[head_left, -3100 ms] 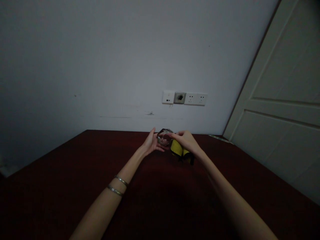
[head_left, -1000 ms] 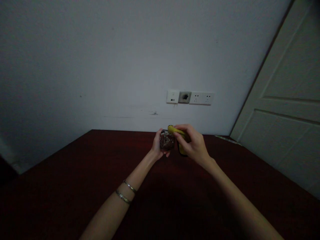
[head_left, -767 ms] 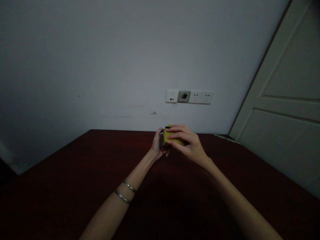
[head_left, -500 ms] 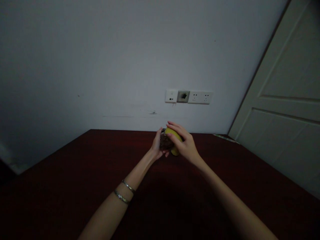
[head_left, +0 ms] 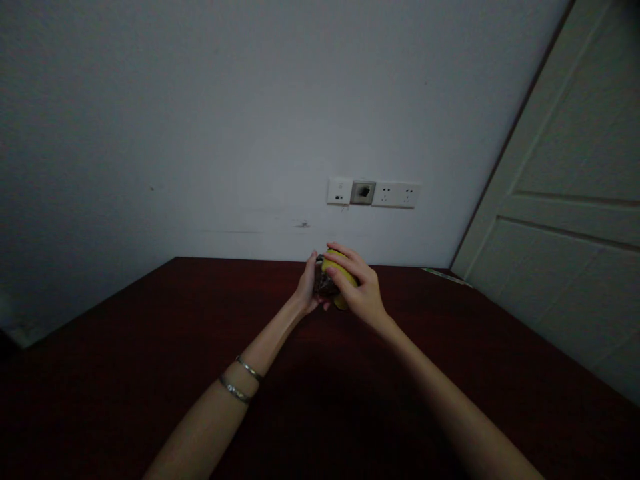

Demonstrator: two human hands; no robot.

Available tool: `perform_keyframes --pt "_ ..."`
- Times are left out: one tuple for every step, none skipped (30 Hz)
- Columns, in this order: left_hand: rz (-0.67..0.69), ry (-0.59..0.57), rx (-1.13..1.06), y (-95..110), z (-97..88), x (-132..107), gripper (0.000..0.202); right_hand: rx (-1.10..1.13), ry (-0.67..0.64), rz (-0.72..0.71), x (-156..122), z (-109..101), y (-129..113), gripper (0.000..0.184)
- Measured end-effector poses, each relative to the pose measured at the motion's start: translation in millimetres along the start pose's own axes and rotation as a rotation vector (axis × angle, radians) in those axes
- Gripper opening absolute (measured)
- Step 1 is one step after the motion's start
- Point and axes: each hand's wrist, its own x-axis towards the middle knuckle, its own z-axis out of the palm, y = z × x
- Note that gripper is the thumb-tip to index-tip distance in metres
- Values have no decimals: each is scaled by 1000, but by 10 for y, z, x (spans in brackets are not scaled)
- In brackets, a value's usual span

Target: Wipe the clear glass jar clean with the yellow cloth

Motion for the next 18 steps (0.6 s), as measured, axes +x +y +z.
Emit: perform_keyframes --pt "22 5 5 1 2 -5 65 32 32 61 12 12 -5 24" --pt "24 1 0 0 6 -9 65 61 53 111 23 15 -7 24" --pt "27 3 -4 -2 12 -13 64 80 66 145 34 12 -7 23" --pt "29 8 -9 -6 19 -15 64 87 66 159 41 2 -6 23" --pt "32 16 -17 -10 26 -15 64 81 46 145 43 -12 -4 24" --pt "36 21 -26 -13 30 -13 64 65 5 104 41 -28 -2 25" --pt "46 23 -38 -14 32 -10 64 45 -52 40 35 -42 0 25" --pt "59 24 -52 -14 31 -5 63 26 -115 -36 26 -52 0 26" --pt "71 20 -65 -12 26 0 62 14 -172 -107 15 -56 -1 28" --pt "77 17 -74 -7 20 5 61 9 -205 -156 4 -55 -3 29" --pt "74 13 -77 -1 14 9 61 12 -204 -173 -4 -50 -5 29" --pt "66 7 -74 6 8 10 62 20 -176 -157 -9 -41 -8 30" --pt "55 0 -69 14 3 8 63 33 -131 -114 -10 -31 -11 29" --pt "43 -12 -61 23 1 4 64 51 -85 -57 -5 -23 -12 29" --pt "31 -27 -52 32 1 -3 65 72 -44 7 3 -17 -10 27" --pt "20 -44 -42 39 3 -10 66 96 -11 71 15 -15 -6 26" --pt "11 -61 -31 46 5 -18 66 119 12 134 28 -18 3 25" --pt "5 -76 -20 51 8 -25 66 140 29 194 42 -24 13 24"
